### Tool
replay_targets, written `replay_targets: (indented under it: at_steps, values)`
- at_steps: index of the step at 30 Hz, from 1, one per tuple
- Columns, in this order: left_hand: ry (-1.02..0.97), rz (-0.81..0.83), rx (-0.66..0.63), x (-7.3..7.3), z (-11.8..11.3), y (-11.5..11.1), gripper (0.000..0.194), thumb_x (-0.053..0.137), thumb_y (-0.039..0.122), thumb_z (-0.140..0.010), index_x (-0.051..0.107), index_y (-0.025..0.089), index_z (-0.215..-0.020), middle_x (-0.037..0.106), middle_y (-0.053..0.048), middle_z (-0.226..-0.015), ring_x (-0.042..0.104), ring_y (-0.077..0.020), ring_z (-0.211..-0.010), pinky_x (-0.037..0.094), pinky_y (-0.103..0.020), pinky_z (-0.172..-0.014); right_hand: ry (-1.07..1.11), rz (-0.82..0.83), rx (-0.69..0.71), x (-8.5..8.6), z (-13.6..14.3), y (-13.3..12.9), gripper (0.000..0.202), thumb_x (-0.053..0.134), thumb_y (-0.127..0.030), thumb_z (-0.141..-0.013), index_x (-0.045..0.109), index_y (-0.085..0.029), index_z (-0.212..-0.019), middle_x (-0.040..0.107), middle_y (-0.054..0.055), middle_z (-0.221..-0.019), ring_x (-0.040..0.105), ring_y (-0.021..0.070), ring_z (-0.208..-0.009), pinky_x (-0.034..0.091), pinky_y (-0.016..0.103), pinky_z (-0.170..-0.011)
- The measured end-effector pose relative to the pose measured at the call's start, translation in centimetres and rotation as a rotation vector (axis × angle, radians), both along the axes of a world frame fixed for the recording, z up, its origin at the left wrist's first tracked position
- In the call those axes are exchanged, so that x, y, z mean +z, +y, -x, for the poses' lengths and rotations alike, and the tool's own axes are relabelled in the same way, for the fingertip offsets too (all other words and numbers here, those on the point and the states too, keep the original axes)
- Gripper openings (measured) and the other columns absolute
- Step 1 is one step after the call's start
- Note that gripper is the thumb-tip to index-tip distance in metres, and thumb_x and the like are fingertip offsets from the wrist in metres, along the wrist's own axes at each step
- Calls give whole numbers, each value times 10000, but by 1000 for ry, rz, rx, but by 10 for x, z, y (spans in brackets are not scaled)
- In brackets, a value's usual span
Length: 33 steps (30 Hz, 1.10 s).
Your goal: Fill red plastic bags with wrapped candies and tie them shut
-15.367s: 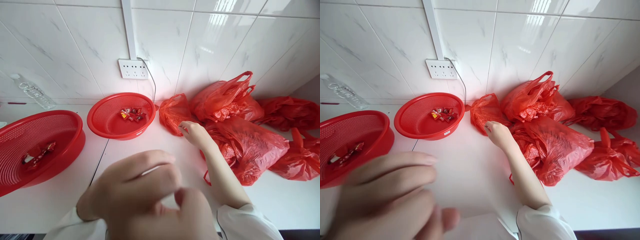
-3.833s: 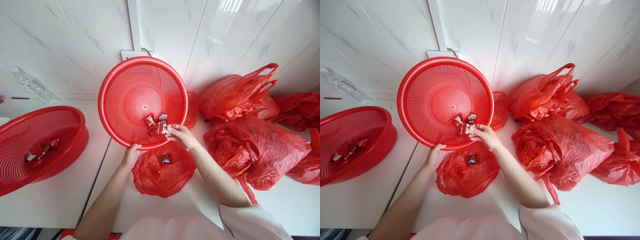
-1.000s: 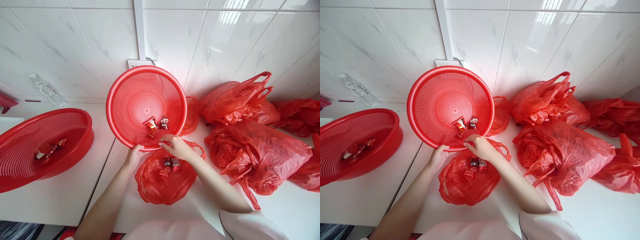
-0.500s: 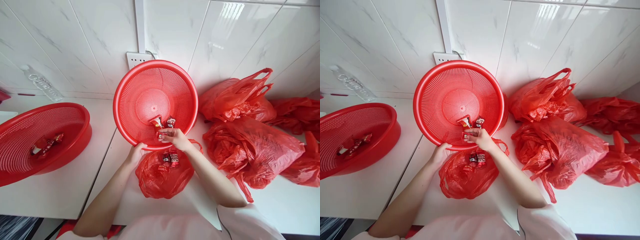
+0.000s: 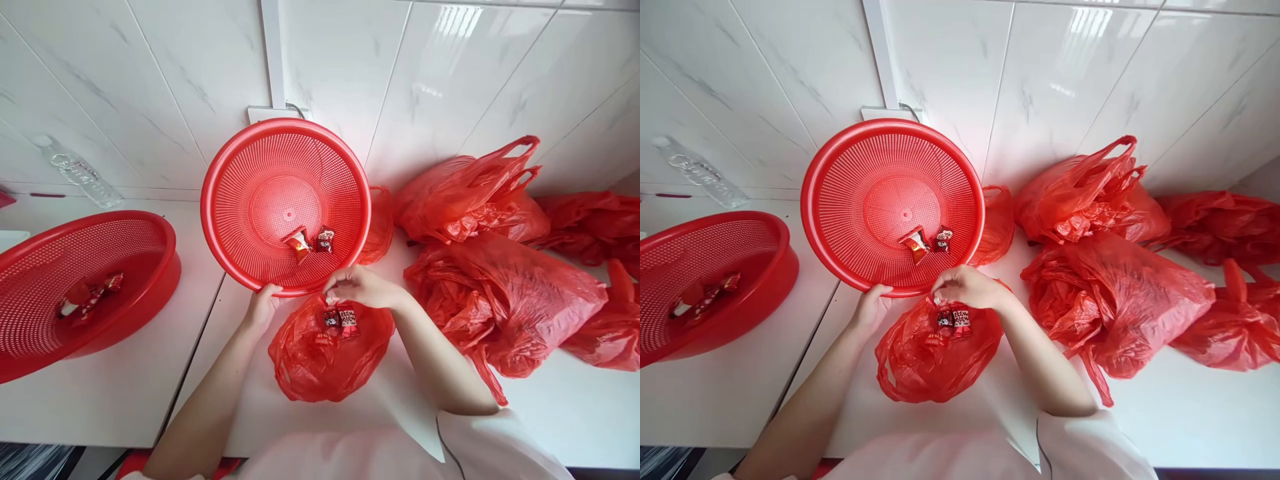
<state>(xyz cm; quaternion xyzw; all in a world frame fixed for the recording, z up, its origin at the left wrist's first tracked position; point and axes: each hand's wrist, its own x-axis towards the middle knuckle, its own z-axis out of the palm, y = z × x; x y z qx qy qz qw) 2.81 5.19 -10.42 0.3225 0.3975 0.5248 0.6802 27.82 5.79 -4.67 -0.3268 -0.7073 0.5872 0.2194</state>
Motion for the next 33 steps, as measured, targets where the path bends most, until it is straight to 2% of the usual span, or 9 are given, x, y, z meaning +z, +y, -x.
replay_targets:
  at_steps: [2,4,7,9,12,16,20,25,33]
  values:
    - [8,11,5,-2,1,0,168,616,189,-690,711,114,-806,731,-96,-905,672,-258,-921,524,-421,-885,-137,-132,175,2,-3,-3,166,585,-226,-864,704,-166,-963,732,46,-909,684,149,-812,533,266,-739]
    - [12,24,6,-2,2,0,155,623,189,-688,714,116,-790,731,-86,-876,674,-237,-882,530,-398,-871,-225,-261,148,1,-1,-4,179,550,-199,-880,701,-180,-973,730,36,-917,681,149,-807,530,269,-741]
    - [19,32,-28,-1,-1,-2,178,617,189,-697,722,111,-817,732,-91,-896,675,-246,-891,533,-400,-868,-318,-541,-220,-6,7,0,218,484,-214,-929,667,-180,-1042,710,63,-988,663,173,-874,521,315,-809]
    - [6,28,-78,2,-4,-6,209,611,187,-707,724,113,-867,733,-97,-938,673,-271,-938,529,-423,-880,-417,-738,-439,-14,11,6,254,485,-208,-929,623,-166,-1138,654,114,-1170,607,222,-1069,481,375,-928]
    - [-50,63,-172,4,-9,-13,273,602,186,-725,718,123,-964,731,-104,-1000,670,-305,-990,517,-463,-903,-634,-885,-569,-28,11,16,384,533,-163,-880,546,-140,-1263,523,169,-1366,480,299,-1253,404,462,-1022]
    - [-82,172,-225,3,-14,-20,307,600,194,-735,714,128,-1012,739,-108,-992,677,-330,-991,508,-491,-911,-656,-754,-586,-40,6,24,384,494,-129,-864,555,-160,-1241,631,152,-1180,587,281,-1094,457,434,-949]
    - [-52,170,-200,2,-11,-17,314,608,198,-717,719,132,-1003,743,-106,-985,677,-344,-995,513,-498,-899,-164,-438,-711,-39,3,29,316,545,-201,-851,575,-190,-1165,668,94,-1073,642,211,-954,515,380,-883]
    - [22,113,-180,-1,-4,-9,322,613,221,-726,718,131,-1017,731,-113,-1036,677,-336,-990,517,-487,-893,421,87,-652,-31,-1,32,473,770,-310,-725,585,-201,-1147,677,40,-996,652,128,-828,554,289,-775]
    - [-28,64,-175,-1,-1,-6,274,579,216,-759,718,130,-980,716,-116,-1079,650,-323,-1048,512,-459,-909,465,108,-597,-25,4,27,480,835,-257,-649,647,-187,-1085,682,31,-970,634,110,-793,556,260,-739]
